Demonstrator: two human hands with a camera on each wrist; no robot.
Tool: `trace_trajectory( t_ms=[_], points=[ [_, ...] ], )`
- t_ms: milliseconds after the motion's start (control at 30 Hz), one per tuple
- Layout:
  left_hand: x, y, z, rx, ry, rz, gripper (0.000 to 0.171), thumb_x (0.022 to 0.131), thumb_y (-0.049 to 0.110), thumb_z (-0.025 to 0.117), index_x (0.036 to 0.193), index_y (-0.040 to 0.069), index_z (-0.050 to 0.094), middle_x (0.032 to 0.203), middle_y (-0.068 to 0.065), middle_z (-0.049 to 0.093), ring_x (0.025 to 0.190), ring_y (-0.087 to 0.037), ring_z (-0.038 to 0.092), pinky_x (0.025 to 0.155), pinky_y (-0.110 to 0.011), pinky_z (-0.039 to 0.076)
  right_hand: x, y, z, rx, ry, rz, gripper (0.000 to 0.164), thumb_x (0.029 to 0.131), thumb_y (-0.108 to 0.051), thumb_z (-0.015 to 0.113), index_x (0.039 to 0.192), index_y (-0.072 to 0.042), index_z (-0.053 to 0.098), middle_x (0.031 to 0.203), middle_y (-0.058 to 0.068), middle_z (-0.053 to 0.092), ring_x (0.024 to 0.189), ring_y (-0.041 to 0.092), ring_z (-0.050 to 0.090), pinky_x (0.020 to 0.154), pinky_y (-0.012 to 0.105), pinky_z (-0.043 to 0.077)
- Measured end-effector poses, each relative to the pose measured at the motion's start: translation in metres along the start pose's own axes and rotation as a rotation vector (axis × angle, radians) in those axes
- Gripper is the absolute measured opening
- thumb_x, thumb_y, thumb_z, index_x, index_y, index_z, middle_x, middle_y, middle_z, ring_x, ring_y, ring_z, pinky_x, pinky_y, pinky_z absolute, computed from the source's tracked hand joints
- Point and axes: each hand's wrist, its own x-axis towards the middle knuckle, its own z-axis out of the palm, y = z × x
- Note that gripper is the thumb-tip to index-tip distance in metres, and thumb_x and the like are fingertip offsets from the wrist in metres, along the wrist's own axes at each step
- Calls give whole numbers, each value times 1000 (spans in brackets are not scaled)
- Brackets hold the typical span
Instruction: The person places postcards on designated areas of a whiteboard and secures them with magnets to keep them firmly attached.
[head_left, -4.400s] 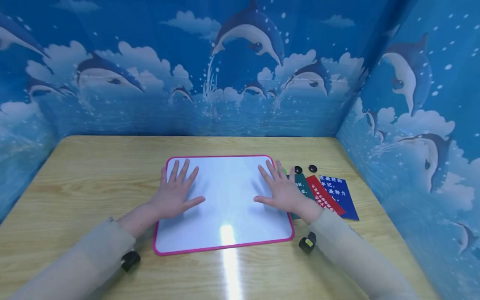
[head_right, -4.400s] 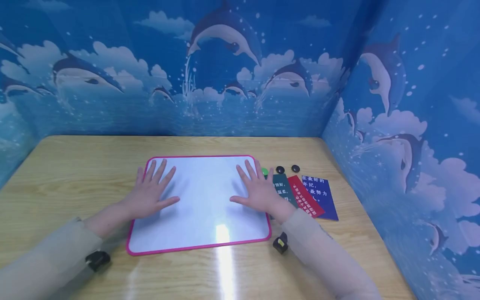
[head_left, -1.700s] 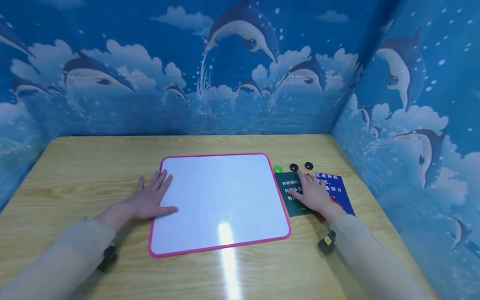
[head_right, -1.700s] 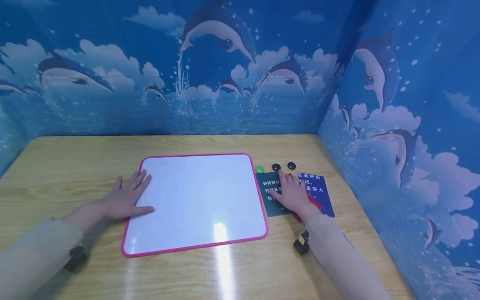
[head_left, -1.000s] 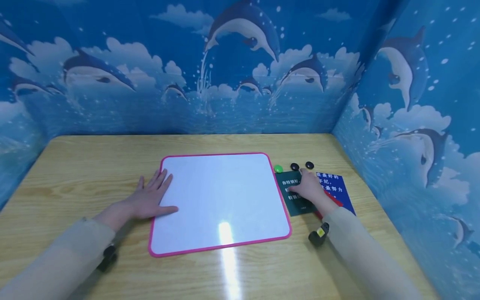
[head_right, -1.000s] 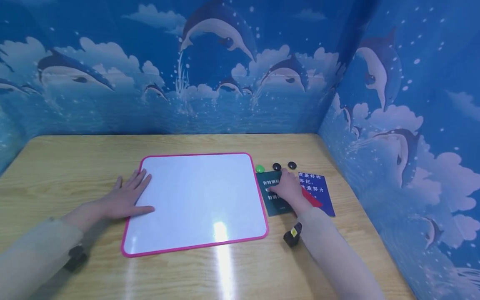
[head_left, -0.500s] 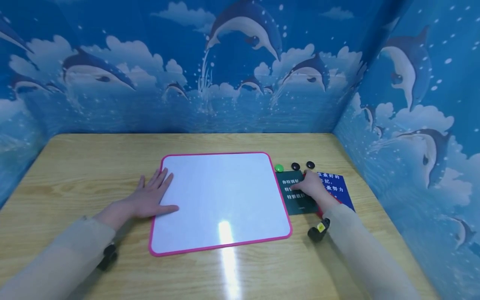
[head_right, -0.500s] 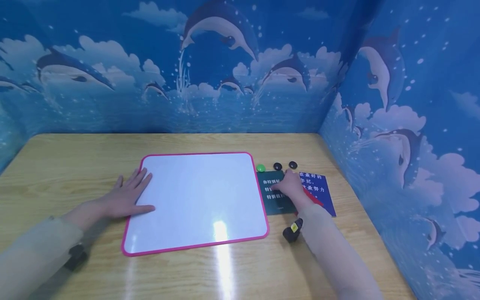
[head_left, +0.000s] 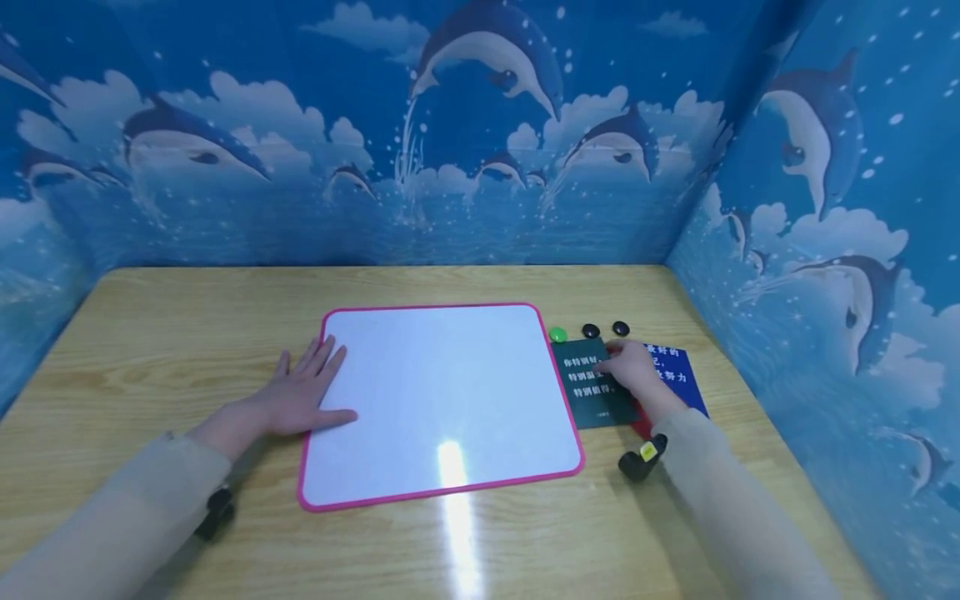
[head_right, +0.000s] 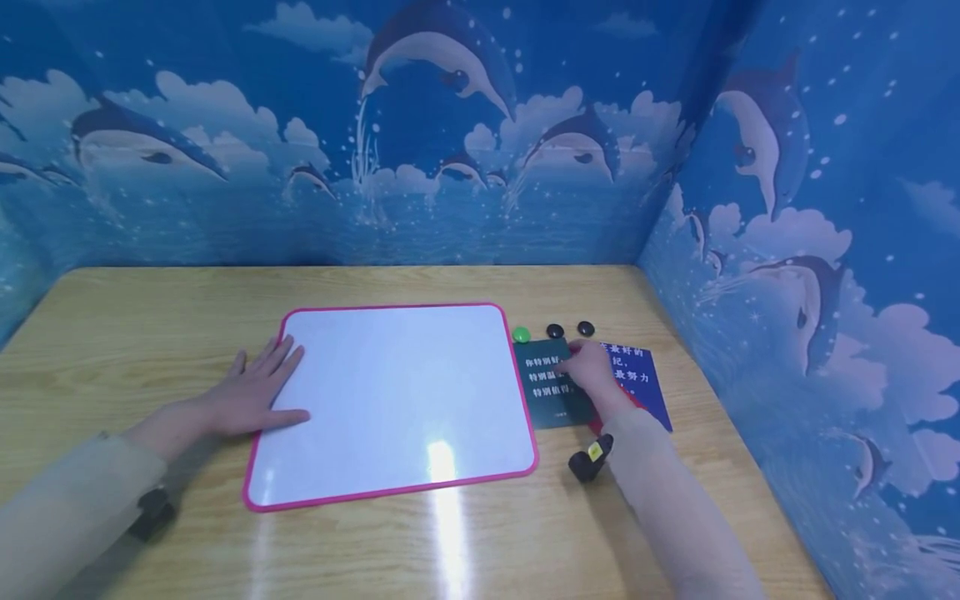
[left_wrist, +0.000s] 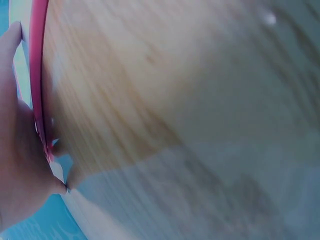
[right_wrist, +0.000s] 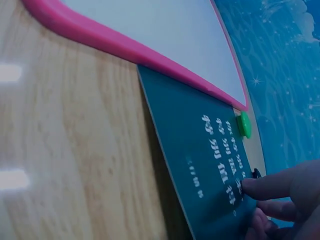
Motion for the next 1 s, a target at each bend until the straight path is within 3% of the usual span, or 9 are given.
trace_trajectory(
  t_ms=[133,300,567,700,800,1000],
  points=[
    [0,1,0,1,0,2,108,78,70,53,150,3,8,156,-23,-4,142,-44,-8,106,-70,-9,1,6,-6,60,13,5,47,92,-13,55,136,-1,44,133,24,49,118,35,51,94,44,47],
    [-1,2,0,4,0,5,109,77,72,52,150,3,7,156,-23,-3,142,-44,-7,106,-70,-10,1,11,-13,124,3,27,39,93,-15,53,130,-4,52,126,18,55,99,22,56,76,27,49],
    [3,0,4,21,-6,-5,110,77,74,49,150,3,7,157,-22,-4,143,-43,-8,106,-70,-8,1,20,-24,257,-39,62,41,93,-14,55,133,-2,50,124,16,57,80,5,57,69,19,51],
    [2,0,3,15,-2,7,109,79,73,48,150,2,8,156,-22,-4,143,-43,-8,106,-70,-8,1,27,-30,335,-59,59,44,93,-12,55,135,-1,47,98,2,64,71,1,57,66,17,51],
    [0,-1,1,7,1,22,106,80,72,47,150,2,8,156,-23,-4,142,-44,-8,107,-70,-7,1,32,-35,420,-98,40,49,94,-11,54,139,2,40,78,-13,61,66,-2,56,63,15,50],
    [0,-6,-1,-6,-3,23,107,82,72,45,149,0,2,156,-23,-6,143,-42,-8,108,-68,-5,-1,38,-43,574,-178,30,56,95,-10,51,144,4,28,71,-17,63,64,-3,57,61,12,49]
  ],
)
